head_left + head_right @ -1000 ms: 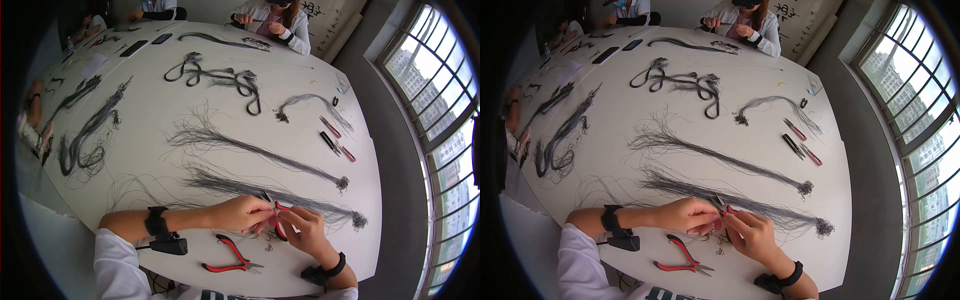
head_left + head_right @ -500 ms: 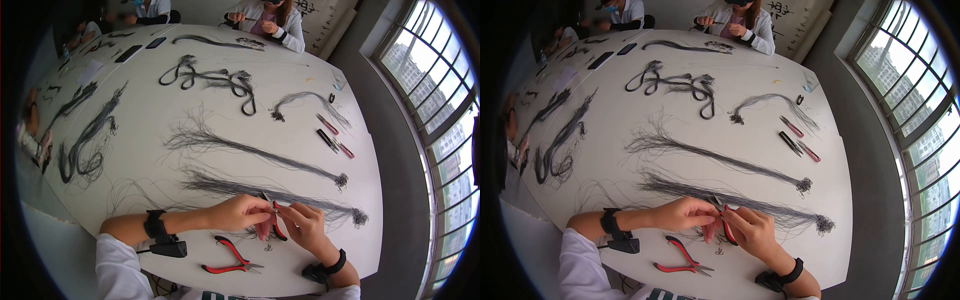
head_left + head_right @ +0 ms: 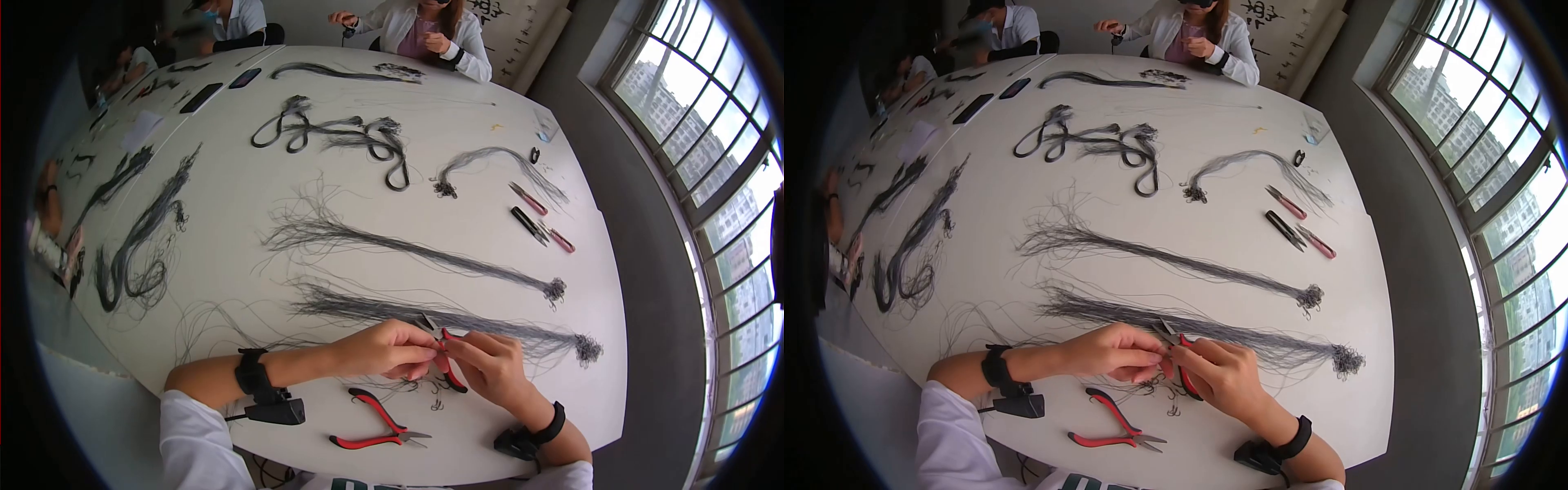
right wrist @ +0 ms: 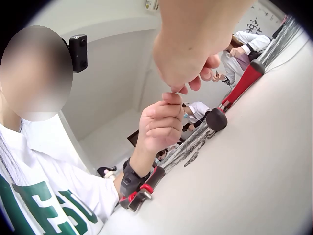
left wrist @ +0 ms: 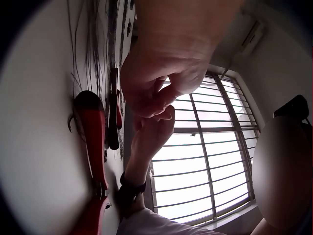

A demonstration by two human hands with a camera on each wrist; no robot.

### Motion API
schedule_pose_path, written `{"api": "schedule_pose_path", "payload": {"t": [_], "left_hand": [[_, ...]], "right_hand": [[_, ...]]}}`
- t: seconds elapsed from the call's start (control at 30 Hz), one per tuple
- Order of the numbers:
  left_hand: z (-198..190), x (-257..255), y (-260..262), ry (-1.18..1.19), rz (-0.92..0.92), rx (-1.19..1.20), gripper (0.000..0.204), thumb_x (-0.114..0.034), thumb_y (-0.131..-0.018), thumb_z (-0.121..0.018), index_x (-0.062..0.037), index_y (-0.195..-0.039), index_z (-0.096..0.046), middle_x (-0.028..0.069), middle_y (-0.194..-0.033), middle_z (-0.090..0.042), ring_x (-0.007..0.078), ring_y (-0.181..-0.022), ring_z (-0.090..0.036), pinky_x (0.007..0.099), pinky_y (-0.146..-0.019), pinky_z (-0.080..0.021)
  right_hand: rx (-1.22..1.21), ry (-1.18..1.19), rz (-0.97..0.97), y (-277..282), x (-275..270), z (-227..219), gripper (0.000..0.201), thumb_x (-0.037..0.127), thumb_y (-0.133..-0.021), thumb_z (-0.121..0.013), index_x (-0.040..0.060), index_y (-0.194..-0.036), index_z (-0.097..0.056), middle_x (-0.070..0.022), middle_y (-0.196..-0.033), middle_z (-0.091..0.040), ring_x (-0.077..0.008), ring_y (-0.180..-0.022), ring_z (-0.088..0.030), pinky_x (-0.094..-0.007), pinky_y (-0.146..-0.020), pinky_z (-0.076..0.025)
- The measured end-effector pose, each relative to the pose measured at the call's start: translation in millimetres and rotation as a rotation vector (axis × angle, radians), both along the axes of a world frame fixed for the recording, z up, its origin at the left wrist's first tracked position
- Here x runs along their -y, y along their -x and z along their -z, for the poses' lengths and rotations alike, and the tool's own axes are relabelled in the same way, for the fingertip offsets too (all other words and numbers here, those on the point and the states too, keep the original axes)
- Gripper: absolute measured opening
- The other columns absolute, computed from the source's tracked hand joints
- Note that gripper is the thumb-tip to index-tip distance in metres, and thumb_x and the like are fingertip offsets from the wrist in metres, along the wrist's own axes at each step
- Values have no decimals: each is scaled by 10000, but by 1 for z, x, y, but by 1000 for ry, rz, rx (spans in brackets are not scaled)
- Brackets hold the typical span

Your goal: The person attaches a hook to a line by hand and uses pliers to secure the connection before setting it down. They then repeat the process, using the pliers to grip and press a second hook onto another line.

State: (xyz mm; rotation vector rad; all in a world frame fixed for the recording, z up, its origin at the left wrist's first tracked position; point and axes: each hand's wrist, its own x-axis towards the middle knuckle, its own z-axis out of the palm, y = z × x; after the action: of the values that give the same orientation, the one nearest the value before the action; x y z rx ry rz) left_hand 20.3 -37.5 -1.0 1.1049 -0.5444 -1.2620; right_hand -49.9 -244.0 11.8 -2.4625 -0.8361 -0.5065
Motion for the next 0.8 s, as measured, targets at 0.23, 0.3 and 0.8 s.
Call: {"api": "schedule_pose_path", "payload": {"t": [0.23,0.3,0.8], "left_hand": [[-4,1,4,16,-55,238,244,-129,-950,-436,32,-1025,-602,-37,-633,-445,35,-564,-370,195,-509,-297],[-4,1,5,17,-102,215,243,-130,-949,-438,45,-997,-600,-37,-616,-427,39,-559,-360,198,-511,-296],[-9,2,7,215,-354,-280,215,-147,-953,-390,7,-960,-540,6,-602,-470,61,-451,-339,218,-444,-285]], "right_hand": [[19,4,-6,0,-1,1,314,49,-641,-641,103,-948,-609,-23,-653,-528,-197,-531,-559,-310,-431,-429],[-47,-16,-18,0,0,1,278,15,-684,-628,77,-954,-605,-37,-679,-550,-210,-542,-567,-302,-438,-435],[-923,-566,-49,23,-42,5,210,91,-925,-482,-11,-1096,-546,-64,-806,-635,-110,-685,-611,-241,-574,-491]]}}
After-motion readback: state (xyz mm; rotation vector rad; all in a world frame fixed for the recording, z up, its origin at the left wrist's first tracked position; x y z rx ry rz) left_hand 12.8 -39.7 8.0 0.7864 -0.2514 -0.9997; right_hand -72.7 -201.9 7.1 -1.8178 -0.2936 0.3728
